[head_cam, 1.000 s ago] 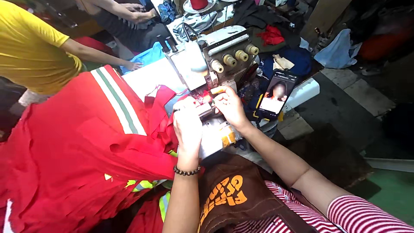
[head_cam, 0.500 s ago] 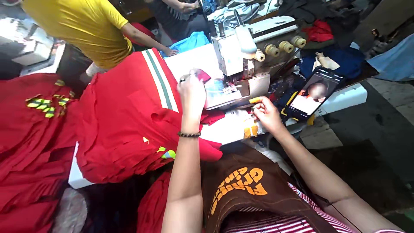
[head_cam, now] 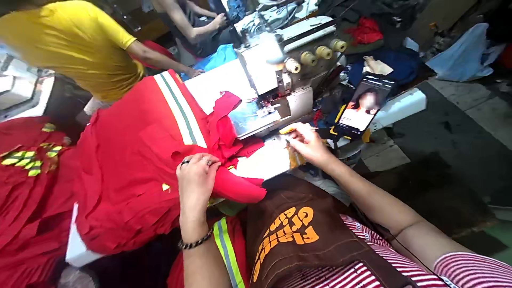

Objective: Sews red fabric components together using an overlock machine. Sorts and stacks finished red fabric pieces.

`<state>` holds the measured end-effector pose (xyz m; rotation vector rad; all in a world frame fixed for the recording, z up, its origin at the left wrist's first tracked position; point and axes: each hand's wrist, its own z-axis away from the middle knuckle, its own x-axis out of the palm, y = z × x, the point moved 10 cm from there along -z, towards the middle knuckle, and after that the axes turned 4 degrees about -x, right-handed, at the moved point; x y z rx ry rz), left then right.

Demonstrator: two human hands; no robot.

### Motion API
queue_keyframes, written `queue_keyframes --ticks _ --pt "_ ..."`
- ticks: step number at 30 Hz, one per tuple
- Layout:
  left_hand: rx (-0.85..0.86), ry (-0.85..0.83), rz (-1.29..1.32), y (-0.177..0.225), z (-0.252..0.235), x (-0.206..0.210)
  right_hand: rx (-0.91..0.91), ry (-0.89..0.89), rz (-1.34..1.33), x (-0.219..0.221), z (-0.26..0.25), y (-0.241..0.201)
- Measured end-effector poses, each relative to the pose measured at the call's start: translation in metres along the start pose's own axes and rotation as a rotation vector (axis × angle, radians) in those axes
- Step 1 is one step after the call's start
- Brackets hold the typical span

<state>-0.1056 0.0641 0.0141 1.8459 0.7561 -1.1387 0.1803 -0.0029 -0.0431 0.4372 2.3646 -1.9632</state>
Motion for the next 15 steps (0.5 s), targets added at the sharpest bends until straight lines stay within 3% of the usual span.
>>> queue_keyframes --ticks 2,6,11,13,15 --pt "0.067 0.019 0.115 0.019 0.001 -0.003 -0.101 -0.039 -0.016 0.006 0.003 -0.021" --pt "0.245 0.076 0.345 0.098 0.016 -0.005 -0.382 -0.244 0.017 0.029 0.016 -0.073" --pt "0.176 0.302 0.661 0.140 0.037 -0.020 -0.498 -0.085 -0.006 0.016 0.019 -0.109" --pt "0.105 0.171 0.902 0.146 0.044 -0.008 -0.538 -0.066 -0.024 0.005 0.016 -0.122" --pt "-0.020 -0.158 1.285 0.153 0.046 0.029 -0.629 -0.107 -0.025 0.001 0.022 -0.141"
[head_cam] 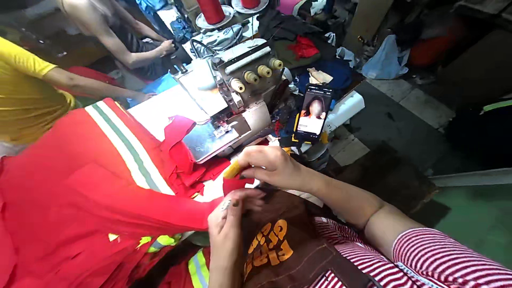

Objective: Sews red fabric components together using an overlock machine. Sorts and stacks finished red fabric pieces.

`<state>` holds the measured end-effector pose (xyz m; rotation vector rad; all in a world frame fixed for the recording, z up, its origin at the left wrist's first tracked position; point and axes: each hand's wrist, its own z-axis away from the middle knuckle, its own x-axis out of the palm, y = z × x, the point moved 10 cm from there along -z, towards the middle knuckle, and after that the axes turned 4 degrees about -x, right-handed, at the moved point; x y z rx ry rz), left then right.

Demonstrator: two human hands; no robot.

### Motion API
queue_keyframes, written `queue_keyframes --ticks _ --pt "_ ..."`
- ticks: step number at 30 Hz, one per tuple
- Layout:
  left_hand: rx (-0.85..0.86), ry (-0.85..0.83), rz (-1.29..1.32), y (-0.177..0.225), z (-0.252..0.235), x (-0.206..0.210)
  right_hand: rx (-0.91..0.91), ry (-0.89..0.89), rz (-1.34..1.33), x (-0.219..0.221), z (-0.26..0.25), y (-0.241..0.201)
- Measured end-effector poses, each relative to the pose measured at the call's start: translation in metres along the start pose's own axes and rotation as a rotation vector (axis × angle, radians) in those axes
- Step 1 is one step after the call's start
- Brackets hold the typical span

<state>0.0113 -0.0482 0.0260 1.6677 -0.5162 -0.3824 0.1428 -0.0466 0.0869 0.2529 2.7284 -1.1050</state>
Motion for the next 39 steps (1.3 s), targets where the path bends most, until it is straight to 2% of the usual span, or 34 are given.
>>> queue_keyframes --ticks 1,3,5,9,12,15,19,21,24,27,31,34,39 --pt "-0.144 -0.037 0.248 -0.018 0.000 0.005 -0.078 -0.034 -0.011 0.000 -0.001 -0.014" --pt "-0.347 0.056 0.683 -0.041 -0.001 -0.002 -0.247 -0.104 -0.043 0.002 0.000 -0.045" --pt "-0.420 0.215 0.866 -0.051 -0.004 -0.021 -0.358 -0.149 -0.101 -0.001 0.006 -0.074" --pt "-0.397 0.443 0.684 -0.056 -0.014 -0.069 -0.370 -0.235 -0.236 -0.019 0.013 -0.117" --pt "-0.380 0.545 0.623 -0.060 -0.017 -0.094 -0.328 -0.325 -0.348 -0.037 0.019 -0.139" --pt "-0.316 0.700 0.589 -0.062 -0.014 -0.118 -0.223 -0.393 -0.449 -0.053 0.024 -0.152" --pt "-0.244 0.866 0.513 -0.060 -0.013 -0.138 -0.198 -0.389 -0.548 -0.066 0.031 -0.159" --pt "-0.216 0.865 0.468 -0.055 -0.016 -0.135 -0.187 -0.407 -0.572 -0.061 0.034 -0.156" --pt "-0.183 0.847 0.375 -0.043 -0.020 -0.119 -0.212 -0.500 -0.450 -0.040 0.035 -0.143" --pt "-0.094 0.740 0.353 -0.035 -0.026 -0.099 -0.219 -0.524 -0.273 -0.017 0.029 -0.115" --pt "-0.107 0.591 0.312 -0.036 -0.029 -0.067 -0.159 -0.515 -0.013 0.014 0.024 -0.075" --pt "-0.144 0.489 0.367 -0.038 -0.029 -0.045 -0.093 -0.441 0.088 0.024 0.018 -0.048" --pt "-0.153 0.402 0.463 -0.043 -0.026 -0.026 0.087 -0.176 0.251 0.007 0.001 -0.013"
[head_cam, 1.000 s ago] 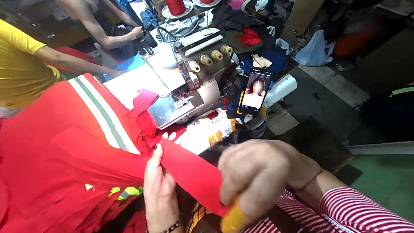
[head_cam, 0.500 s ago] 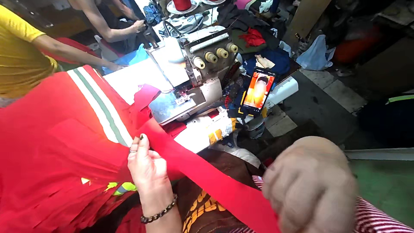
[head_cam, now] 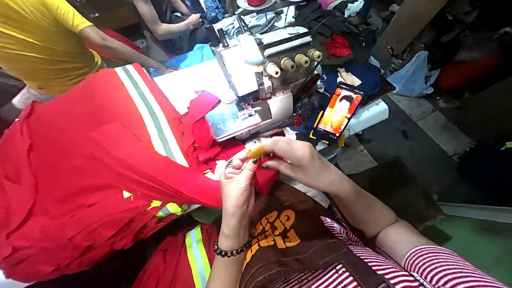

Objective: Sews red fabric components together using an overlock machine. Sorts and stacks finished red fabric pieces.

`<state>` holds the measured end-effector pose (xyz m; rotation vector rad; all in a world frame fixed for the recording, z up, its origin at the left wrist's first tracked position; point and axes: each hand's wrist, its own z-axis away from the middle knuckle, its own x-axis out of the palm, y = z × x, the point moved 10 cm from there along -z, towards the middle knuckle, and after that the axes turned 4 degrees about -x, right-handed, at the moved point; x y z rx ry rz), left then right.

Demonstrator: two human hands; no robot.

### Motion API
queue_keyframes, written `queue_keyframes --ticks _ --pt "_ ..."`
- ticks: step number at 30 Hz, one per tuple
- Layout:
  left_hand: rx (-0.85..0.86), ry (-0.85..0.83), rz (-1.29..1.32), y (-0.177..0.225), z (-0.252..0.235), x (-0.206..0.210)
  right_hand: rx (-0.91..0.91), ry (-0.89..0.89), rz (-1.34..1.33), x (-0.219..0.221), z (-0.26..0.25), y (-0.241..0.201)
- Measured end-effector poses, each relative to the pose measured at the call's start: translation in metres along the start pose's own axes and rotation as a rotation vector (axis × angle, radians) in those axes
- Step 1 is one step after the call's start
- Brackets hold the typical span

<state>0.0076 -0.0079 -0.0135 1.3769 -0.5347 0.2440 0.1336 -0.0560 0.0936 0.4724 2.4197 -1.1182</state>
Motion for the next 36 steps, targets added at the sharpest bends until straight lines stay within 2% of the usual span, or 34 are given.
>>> queue_keyframes --ticks 5,10,18,20,23,25,27,29,32,36 --pt "-0.098 -0.044 0.099 -0.007 0.005 0.008 0.158 0.114 0.014 -0.005 0.005 0.026" --pt "-0.116 -0.124 0.226 -0.015 0.006 0.013 0.195 0.139 0.033 -0.006 0.008 0.033" --pt "-0.081 -0.084 0.043 -0.011 -0.001 0.006 0.218 0.181 0.019 0.000 0.007 0.046" --pt "0.001 -0.130 -0.094 0.002 -0.008 0.005 0.284 0.137 -0.097 0.007 0.006 0.058" --pt "0.172 -0.308 -0.435 0.035 -0.026 0.012 0.408 0.030 -0.479 0.025 0.001 0.072" --pt "0.265 -0.396 -0.599 0.057 -0.044 0.016 0.441 0.022 -0.719 0.037 -0.004 0.079" --pt "0.343 -0.422 -0.706 0.077 -0.064 0.020 0.461 0.036 -0.850 0.046 -0.011 0.087" --pt "0.393 -0.393 -0.816 0.087 -0.086 0.020 0.484 0.096 -0.870 0.050 -0.016 0.098" --pt "0.404 -0.323 -1.031 0.079 -0.111 0.016 0.530 0.234 -0.780 0.050 -0.018 0.122" --pt "0.627 -0.233 -1.346 0.062 -0.109 0.018 0.540 0.282 -0.683 0.050 -0.014 0.135"
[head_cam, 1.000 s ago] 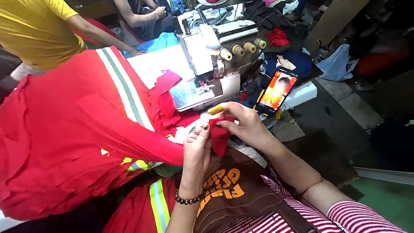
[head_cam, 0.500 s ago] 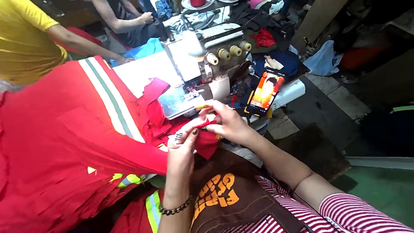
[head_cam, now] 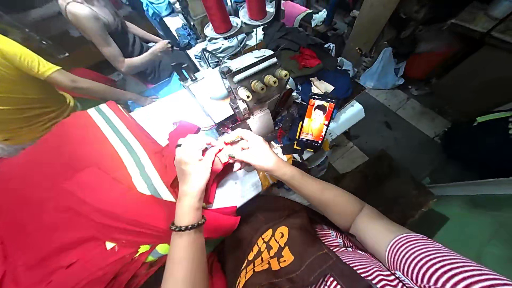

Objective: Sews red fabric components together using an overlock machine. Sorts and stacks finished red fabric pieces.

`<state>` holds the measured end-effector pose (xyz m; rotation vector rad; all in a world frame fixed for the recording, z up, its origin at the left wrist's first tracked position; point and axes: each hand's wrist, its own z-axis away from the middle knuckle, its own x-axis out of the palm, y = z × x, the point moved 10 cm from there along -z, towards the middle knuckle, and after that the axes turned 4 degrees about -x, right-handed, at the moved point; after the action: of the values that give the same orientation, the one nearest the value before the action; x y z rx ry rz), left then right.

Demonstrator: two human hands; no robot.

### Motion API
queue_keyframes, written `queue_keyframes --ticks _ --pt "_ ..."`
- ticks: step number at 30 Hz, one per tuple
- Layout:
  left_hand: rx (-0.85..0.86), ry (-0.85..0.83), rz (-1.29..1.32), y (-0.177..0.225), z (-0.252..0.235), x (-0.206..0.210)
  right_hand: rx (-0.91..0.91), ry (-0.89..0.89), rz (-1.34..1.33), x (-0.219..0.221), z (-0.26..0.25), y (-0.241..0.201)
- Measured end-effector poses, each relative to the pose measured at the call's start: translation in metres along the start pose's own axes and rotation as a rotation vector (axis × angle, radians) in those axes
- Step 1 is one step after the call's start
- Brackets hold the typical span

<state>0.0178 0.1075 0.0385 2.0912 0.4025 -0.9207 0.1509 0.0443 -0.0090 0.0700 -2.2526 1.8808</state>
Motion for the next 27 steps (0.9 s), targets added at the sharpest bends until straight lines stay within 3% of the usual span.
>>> queue_keyframes --ticks 4,8,13,18,25,27 --pt "0.008 0.216 -0.254 0.030 0.029 0.002 0.008 0.008 0.062 -0.005 0.007 0.002" --pt "-0.061 0.276 -0.286 0.047 0.057 0.019 0.037 0.051 0.028 -0.022 0.017 0.010" --pt "-0.018 0.251 -0.299 0.054 0.056 0.032 0.081 0.098 -0.040 -0.037 0.025 0.014" --pt "0.037 0.333 -0.279 0.057 0.049 0.027 0.025 0.147 -0.077 -0.044 0.022 0.010" --pt "-0.042 0.294 -0.171 0.044 0.041 0.022 -0.054 0.193 0.150 -0.048 0.019 0.002" --pt "-0.104 0.213 -0.166 0.036 0.033 0.024 -0.071 0.202 0.214 -0.049 0.014 -0.002"
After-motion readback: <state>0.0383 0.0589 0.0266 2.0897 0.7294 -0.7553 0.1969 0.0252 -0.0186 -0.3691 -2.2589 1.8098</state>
